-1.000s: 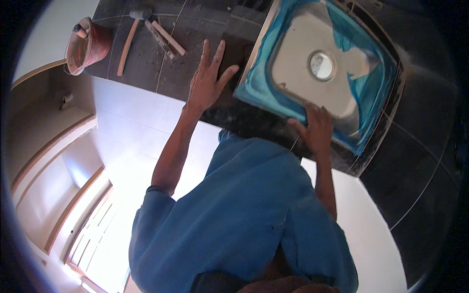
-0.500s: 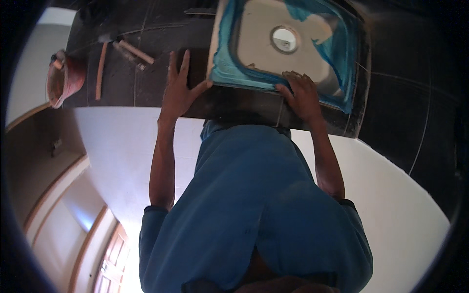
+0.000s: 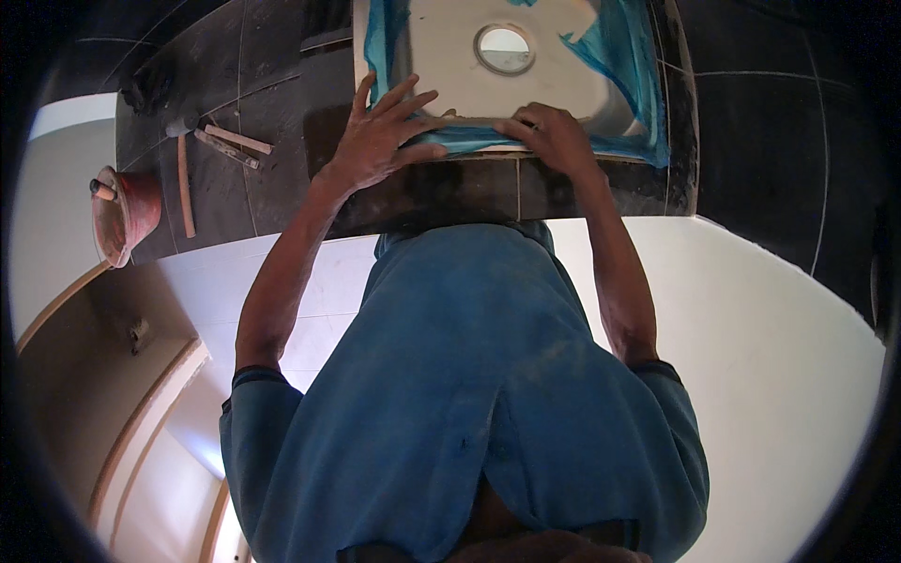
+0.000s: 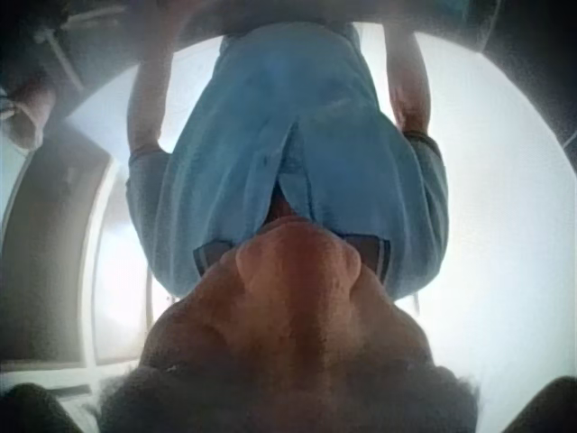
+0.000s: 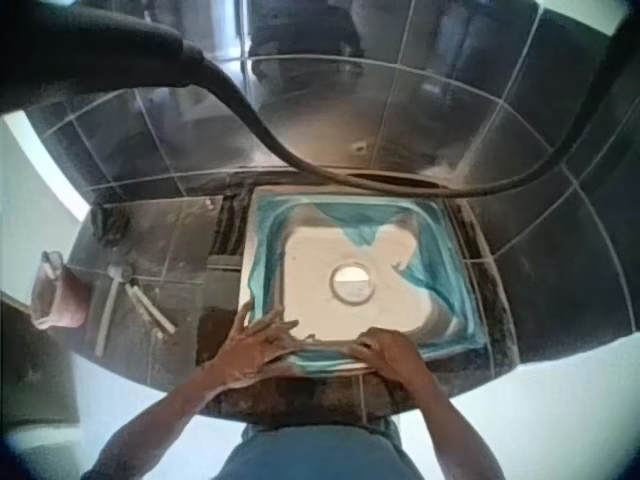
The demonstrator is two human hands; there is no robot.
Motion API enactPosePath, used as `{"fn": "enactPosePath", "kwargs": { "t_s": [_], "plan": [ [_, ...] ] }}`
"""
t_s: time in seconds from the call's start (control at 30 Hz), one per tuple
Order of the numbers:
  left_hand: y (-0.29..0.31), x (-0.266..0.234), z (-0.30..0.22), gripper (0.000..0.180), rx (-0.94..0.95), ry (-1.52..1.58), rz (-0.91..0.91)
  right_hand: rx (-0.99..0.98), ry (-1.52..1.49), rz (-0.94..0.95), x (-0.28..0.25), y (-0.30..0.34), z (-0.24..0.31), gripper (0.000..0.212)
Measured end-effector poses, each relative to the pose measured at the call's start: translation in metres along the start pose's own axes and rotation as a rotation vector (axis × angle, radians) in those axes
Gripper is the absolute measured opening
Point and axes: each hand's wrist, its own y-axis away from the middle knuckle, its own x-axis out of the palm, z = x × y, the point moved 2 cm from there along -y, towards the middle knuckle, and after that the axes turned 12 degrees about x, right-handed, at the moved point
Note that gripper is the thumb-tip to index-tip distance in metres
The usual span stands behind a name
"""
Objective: The person removes blue protective tape from the edges of a stainless steel sink placed on a tiled floor. They peel the tape off by hand, working around the perimeter and corners of the sink.
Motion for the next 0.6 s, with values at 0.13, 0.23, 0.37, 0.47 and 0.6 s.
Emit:
{"fn": "enactPosePath", "kwargs": {
  "t_s": [0.13,0.23,0.37,0.47,0.6],
  "plan": [
    [-0.001,0.000,0.006,0.042,-0.063,0.061,0.104,-0.050,0.057,-0.023,0.010,-0.016,-0.009,0.043],
    [-0.014,0.013,-0.007,0.038,-0.111,0.070,0.007,0.020,0.100,-0.109,0.014,-0.008,-0.006,0.041],
    [-0.056,0.018,-0.053,0.036,-0.040,0.154,-0.142,-0.029,-0.044,-0.322,0.001,0.008,0.000,0.029],
    [-0.080,0.018,-0.070,0.030,-0.009,0.179,-0.199,-0.093,-0.150,-0.666,-0.005,0.031,-0.021,0.023],
    [-0.073,0.023,-0.063,0.026,0.031,0.227,-0.093,0.403,0.055,-1.059,-0.034,0.096,-0.120,0.048]
  ]
}}
